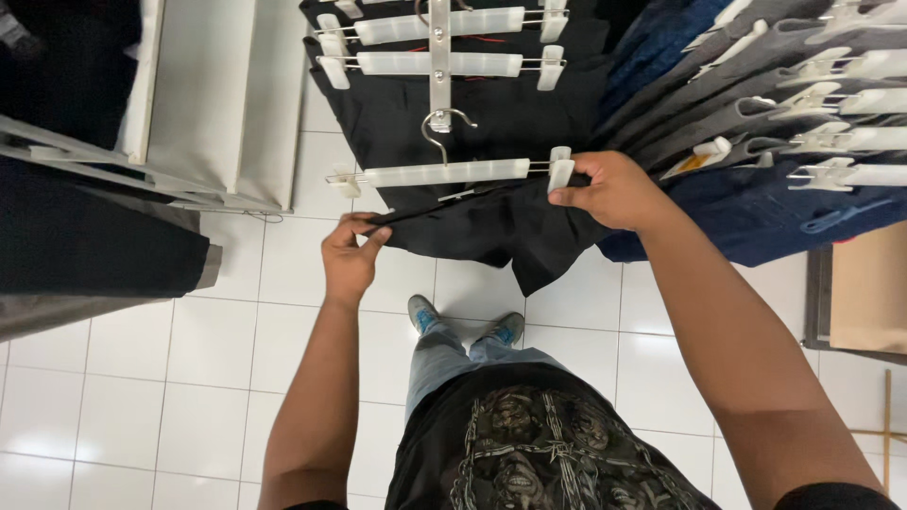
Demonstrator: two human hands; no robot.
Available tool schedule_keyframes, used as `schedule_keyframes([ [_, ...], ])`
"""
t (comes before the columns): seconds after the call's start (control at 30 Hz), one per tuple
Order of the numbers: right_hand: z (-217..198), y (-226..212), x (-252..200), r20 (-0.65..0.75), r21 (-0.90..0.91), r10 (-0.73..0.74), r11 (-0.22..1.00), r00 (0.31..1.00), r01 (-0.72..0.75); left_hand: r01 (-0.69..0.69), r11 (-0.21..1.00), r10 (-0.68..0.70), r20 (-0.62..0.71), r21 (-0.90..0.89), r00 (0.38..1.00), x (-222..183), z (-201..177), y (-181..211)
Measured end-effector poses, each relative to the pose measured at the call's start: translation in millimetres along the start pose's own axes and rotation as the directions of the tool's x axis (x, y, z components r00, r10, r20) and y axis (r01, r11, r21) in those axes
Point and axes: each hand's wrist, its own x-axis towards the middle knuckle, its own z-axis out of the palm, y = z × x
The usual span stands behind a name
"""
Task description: The person hangs pairs of pants on a multi-tiered hanger by sliding the pant legs through the clips.
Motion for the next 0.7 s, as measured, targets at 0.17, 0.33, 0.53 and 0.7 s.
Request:
schedule_keyframes([
  [0.17,2.6,2.8,4.2,-0.006,-0.093,-0.015,0.996,1.000,0.014,-0.166,0.980,0.156,0.098,0.108,0.983,28.6,-12.2,71.4],
  [0.33,12.7,10.5,8.4,-0.021,-0.118,0.021,0.993,1.000,-0.024,-0.184,0.975,0.173,0.092,0.121,0.981,40.9,-17.5,103.8],
  [0.53,22.7,11.0,4.4,-0.089,-0.081,0.060,0.994,0.994,-0.067,-0.050,0.999,0.047,0.183,0.010,0.982,56.0,-19.1,111.6],
  [0.7,32.6,-10.1,-11.4,-0.209,-0.039,0.057,0.997,0.976,-0.067,-0.040,0.999,0.046,0.268,-0.029,0.962,65.8,-24.2,107.6],
])
